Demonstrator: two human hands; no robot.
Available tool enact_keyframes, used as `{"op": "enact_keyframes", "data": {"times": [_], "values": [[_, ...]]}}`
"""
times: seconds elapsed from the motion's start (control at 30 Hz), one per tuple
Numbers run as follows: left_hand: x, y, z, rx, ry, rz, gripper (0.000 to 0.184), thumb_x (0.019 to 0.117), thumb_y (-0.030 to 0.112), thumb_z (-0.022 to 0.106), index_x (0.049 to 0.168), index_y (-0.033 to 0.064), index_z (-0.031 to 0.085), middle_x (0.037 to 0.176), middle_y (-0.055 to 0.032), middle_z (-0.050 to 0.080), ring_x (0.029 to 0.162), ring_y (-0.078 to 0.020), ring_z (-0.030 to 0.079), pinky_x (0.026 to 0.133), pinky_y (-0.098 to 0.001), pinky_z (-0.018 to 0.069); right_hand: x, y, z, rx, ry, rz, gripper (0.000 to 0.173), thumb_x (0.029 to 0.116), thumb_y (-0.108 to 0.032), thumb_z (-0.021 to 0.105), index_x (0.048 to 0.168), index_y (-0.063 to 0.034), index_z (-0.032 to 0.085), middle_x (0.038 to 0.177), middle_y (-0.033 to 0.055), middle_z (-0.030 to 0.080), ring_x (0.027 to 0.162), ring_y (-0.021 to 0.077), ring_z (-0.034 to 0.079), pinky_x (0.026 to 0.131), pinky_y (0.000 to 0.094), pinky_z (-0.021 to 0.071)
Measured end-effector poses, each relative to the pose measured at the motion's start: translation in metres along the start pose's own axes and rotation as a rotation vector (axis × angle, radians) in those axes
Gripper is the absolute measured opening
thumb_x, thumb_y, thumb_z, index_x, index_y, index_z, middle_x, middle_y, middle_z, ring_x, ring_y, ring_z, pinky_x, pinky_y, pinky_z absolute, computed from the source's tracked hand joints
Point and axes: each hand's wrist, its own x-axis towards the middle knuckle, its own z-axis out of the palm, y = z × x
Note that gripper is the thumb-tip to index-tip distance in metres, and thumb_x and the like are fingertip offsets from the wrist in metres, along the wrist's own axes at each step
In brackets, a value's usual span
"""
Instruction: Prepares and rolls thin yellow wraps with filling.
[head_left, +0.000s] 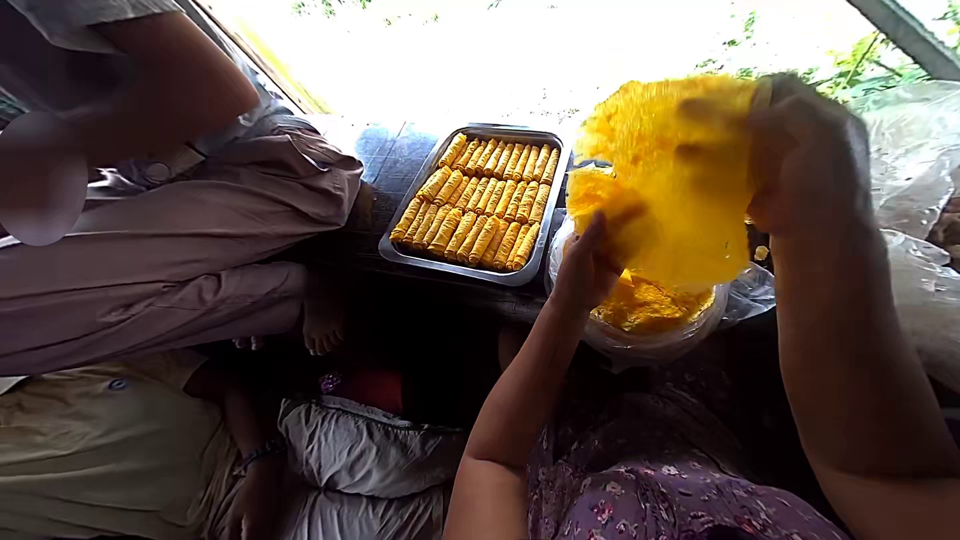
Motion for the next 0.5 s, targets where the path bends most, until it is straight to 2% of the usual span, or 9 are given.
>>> {"op": "enact_keyframes", "data": {"times": [0.07,0.13,0.2,0.23,0.3,0.33,0.4,0.43,0.5], "values": [[-0.007,0.01,-0.004,0.022,0.084,0.039,0.014,0.1055,0.02,0.052,0.116,0.0162,0.059,0.098,0.0004,0.074,0.087,-0.0115,0.073,0.079,-0.032,0.0628,-0.011,0.019,-0.009,0.061,-0.003,0.115,0.026,0.0967,-0.008,0.037,0.101,-0.0174,0.061,0.091,-0.0071,0.066,0.084,0.0052,0.066,0.075,0.0283,0.0582],[-0.013,0.023,-0.005,0.2,0.134,0.015,0.011,0.1027,0.013,0.058,0.112,0.0147,0.064,0.093,0.0009,0.075,0.082,-0.0098,0.073,0.074,-0.0305,0.0631,-0.017,0.036,-0.016,0.125,-0.029,0.225,0.033,0.0989,-0.016,0.03,0.093,-0.0195,0.062,0.079,-0.0083,0.066,0.073,0.0034,0.065,0.067,0.0247,0.0567],[-0.014,0.037,-0.008,0.333,0.142,-0.04,0.012,0.1026,0.011,0.059,0.113,0.0113,0.064,0.093,-0.0007,0.074,0.083,-0.0106,0.073,0.076,-0.0313,0.0629,-0.019,0.05,-0.024,0.109,-0.15,0.348,0.04,0.1066,-0.036,0.024,0.104,-0.0177,0.059,0.082,-0.0047,0.07,0.076,0.0079,0.069,0.071,0.0302,0.0595],[-0.01,0.043,-0.007,0.35,0.147,-0.06,0.01,0.1032,0.009,0.056,0.112,0.0082,0.062,0.092,-0.0023,0.074,0.083,-0.0118,0.073,0.077,-0.0325,0.0623,-0.018,0.054,-0.024,0.079,-0.2,0.405,0.038,0.1079,-0.041,0.028,0.112,-0.0164,0.056,0.088,-0.0037,0.07,0.079,0.009,0.07,0.073,0.0311,0.0603],[-0.001,0.055,-0.006,0.409,0.138,-0.078,0.01,0.1043,0.007,0.054,0.11,0.0053,0.061,0.09,-0.0031,0.073,0.083,-0.0121,0.072,0.078,-0.0328,0.0619,-0.015,0.059,-0.016,0.056,-0.213,0.44,0.024,0.1047,-0.026,0.05,0.122,-0.012,0.059,0.092,-0.0008,0.07,0.078,0.0095,0.07,0.071,0.0294,0.0609],[0.005,0.061,-0.006,0.461,0.119,-0.062,0.01,0.1042,0.007,0.054,0.111,0.0042,0.061,0.091,-0.0034,0.073,0.084,-0.0123,0.072,0.079,-0.0329,0.0619,-0.011,0.061,-0.013,0.03,-0.227,0.395,0.028,0.1008,-0.014,0.056,0.128,-0.0099,0.057,0.093,-0.0007,0.07,0.077,0.0077,0.07,0.07,0.0265,0.061],[0.014,0.075,-0.004,0.594,0.092,0.038,0.011,0.1027,0.006,0.058,0.112,0.0018,0.062,0.094,-0.0032,0.073,0.086,-0.0109,0.072,0.081,-0.0317,0.0617,-0.002,0.063,-0.012,0.012,-0.24,0.221,0.046,0.0938,0.001,0.06,0.138,-0.0056,0.051,0.097,0.0,0.071,0.08,0.0064,0.07,0.074,0.0249,0.0603],[0.017,0.081,-0.001,0.675,0.081,0.123,0.012,0.101,0.005,0.06,0.112,0.0006,0.062,0.095,-0.0024,0.073,0.087,-0.0086,0.072,0.082,-0.0296,0.0615,0.003,0.064,-0.014,0.032,-0.25,0.117,0.049,0.0919,0.004,0.059,0.139,-0.0057,0.049,0.099,-0.0013,0.071,0.086,0.0064,0.07,0.08,0.0261,0.0603],[0.017,0.088,0.005,0.872,0.027,0.328,0.015,0.0967,0.003,0.066,0.111,-0.0013,0.065,0.097,0.0003,0.072,0.09,-0.0015,0.07,0.085,-0.0234,0.0598,0.009,0.064,-0.02,0.093,-0.257,-0.074,0.048,0.0891,0.006,0.056,0.133,-0.0103,0.052,0.1,-0.0073,0.073,0.093,0.0058,0.071,0.089,0.0284,0.0592]]}}
